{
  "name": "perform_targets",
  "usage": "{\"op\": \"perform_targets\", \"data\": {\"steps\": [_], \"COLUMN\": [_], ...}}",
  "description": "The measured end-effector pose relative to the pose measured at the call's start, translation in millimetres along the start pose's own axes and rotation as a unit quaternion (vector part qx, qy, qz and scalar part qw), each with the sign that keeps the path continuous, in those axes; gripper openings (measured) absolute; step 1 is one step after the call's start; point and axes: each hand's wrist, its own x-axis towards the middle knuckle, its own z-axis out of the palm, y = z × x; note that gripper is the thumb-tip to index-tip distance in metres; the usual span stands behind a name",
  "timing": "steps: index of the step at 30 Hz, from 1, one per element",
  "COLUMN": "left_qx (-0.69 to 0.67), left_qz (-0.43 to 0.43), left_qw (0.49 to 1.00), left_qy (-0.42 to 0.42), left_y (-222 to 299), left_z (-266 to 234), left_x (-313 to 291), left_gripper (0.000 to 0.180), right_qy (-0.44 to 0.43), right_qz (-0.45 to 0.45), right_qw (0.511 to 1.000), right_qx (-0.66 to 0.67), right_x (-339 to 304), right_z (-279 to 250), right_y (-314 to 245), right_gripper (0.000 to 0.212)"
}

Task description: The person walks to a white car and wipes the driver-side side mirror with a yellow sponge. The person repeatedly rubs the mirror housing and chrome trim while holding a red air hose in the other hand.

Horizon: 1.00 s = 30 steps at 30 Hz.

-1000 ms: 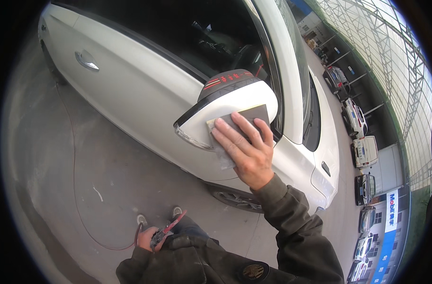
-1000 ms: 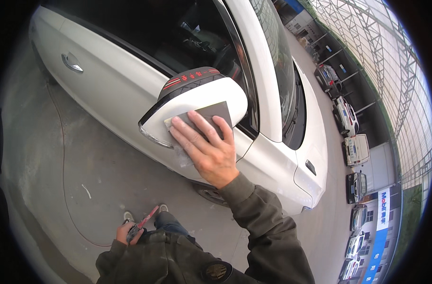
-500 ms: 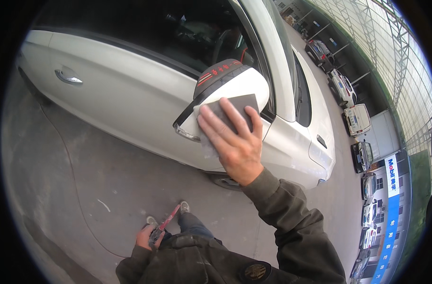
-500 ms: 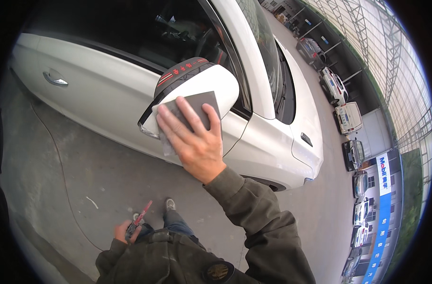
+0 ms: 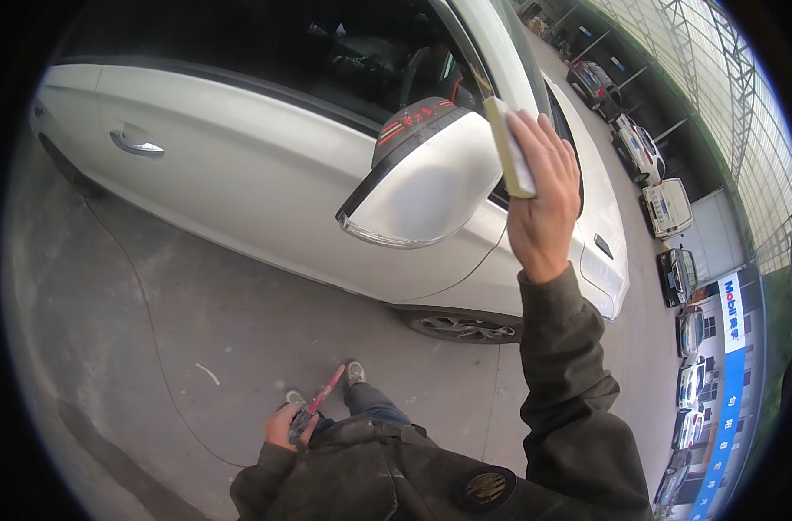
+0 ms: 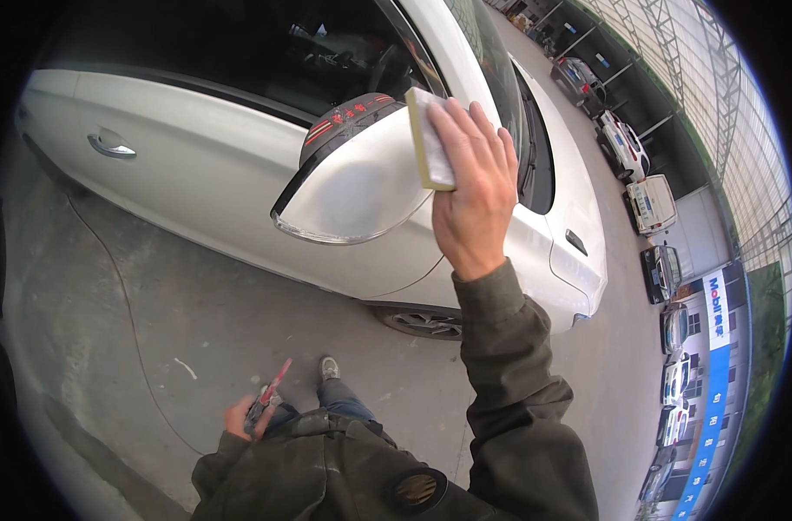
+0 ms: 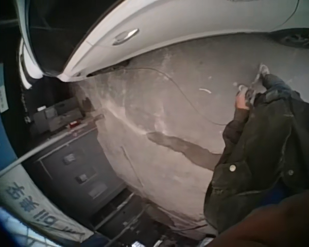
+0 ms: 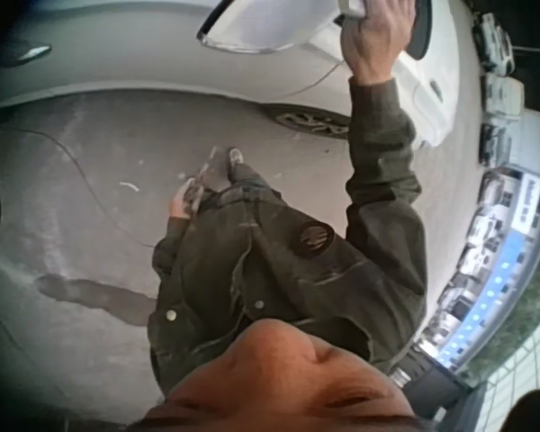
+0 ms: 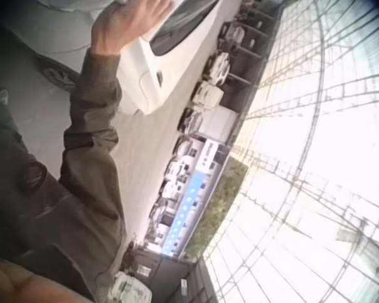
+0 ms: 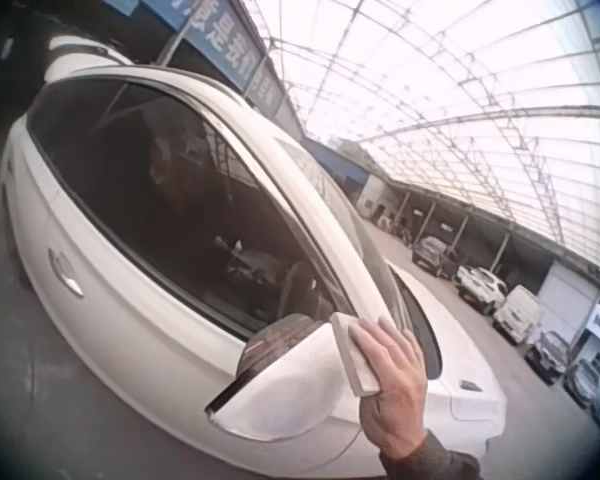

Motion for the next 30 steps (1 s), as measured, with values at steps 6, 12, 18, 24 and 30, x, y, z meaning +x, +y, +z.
{"op": "perform_targets", "data": {"steps": [6, 12, 18, 24, 30], "left_qx": [-0.020, -0.037, -0.036, -0.028, -0.046], "left_qz": [0.013, -0.005, -0.024, -0.048, -0.057], "left_qw": [0.999, 0.999, 0.997, 0.996, 0.996], "left_qy": [-0.021, -0.036, -0.060, -0.063, -0.042], "left_y": [-7.1, 7.1, 13.5, 15.0, 11.0], "left_z": [12.1, 5.6, -5.6, -15.5, -16.2], "left_x": [7.9, 12.7, 16.7, 14.8, 5.1], "left_gripper": [0.028, 0.025, 0.024, 0.024, 0.024], "right_qy": [-0.099, -0.041, -0.066, -0.017, -0.022], "right_qz": [0.216, 0.186, 0.021, -0.041, 0.009], "right_qw": [0.957, 0.970, 0.991, 0.996, 0.995], "right_qx": [0.168, 0.151, 0.114, 0.083, 0.102], "right_x": [11.3, 5.1, -20.8, -20.1, -10.7], "right_z": [-8.8, 36.6, 42.3, 43.8, 49.7], "right_y": [-20.1, -32.5, -68.9, -71.7, -65.8], "right_gripper": [0.022, 0.028, 0.021, 0.029, 0.028]}}
